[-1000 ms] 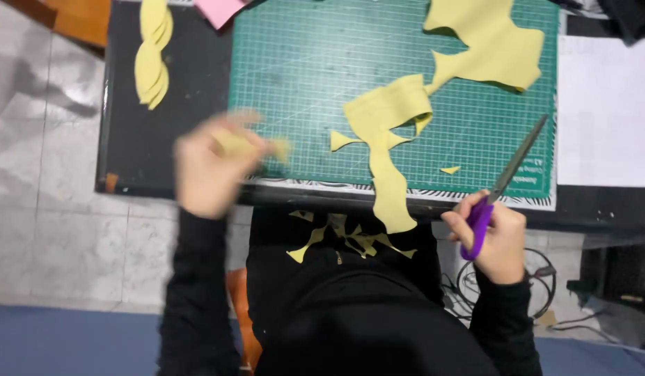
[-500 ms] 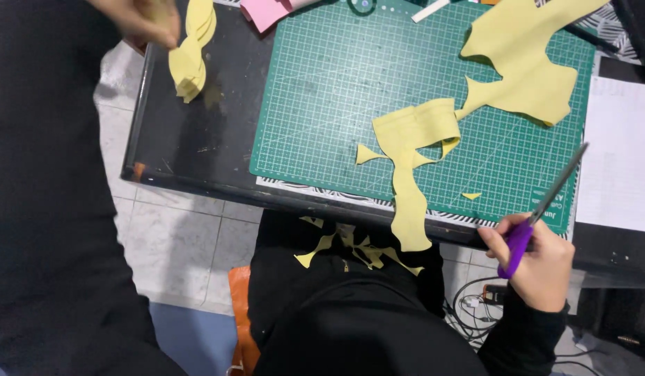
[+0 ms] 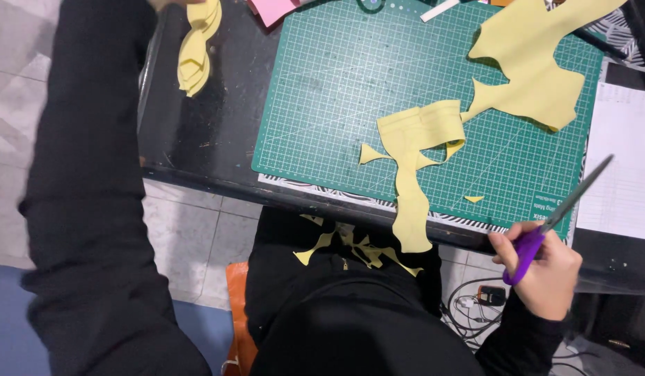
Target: Cutting out specific shapes from a piece of yellow leather-like material using scissors on a cutting mat.
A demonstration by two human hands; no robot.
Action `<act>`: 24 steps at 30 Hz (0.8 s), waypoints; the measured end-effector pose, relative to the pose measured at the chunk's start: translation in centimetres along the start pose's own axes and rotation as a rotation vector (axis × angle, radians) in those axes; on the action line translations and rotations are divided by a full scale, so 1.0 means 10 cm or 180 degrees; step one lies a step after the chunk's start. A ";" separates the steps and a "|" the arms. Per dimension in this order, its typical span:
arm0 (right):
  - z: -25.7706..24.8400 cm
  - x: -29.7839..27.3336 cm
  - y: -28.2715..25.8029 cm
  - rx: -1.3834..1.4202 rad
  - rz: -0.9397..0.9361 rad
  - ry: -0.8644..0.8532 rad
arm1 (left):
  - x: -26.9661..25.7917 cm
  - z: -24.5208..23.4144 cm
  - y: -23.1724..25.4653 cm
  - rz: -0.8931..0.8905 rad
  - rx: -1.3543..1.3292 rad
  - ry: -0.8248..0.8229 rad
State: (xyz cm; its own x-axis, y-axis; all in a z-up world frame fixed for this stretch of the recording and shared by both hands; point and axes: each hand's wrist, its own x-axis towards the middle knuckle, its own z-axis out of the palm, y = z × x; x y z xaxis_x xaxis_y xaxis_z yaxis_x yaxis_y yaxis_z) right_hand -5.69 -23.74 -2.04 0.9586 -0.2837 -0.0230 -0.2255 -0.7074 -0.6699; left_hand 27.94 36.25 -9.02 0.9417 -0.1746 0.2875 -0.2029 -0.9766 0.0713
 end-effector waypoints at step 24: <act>0.00 0.07 0.04 -0.0704 -0.1851 -0.0365 | -0.98 -1.13 1.95 0.0657 -0.1427 0.0785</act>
State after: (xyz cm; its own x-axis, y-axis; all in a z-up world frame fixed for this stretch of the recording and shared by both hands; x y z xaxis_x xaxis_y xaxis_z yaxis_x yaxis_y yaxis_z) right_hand -5.07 -24.23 -2.29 0.9450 0.2499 0.2111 0.3192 -0.8456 -0.4278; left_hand 11.75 20.32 0.35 0.7904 -0.2697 0.5500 -0.5219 -0.7666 0.3741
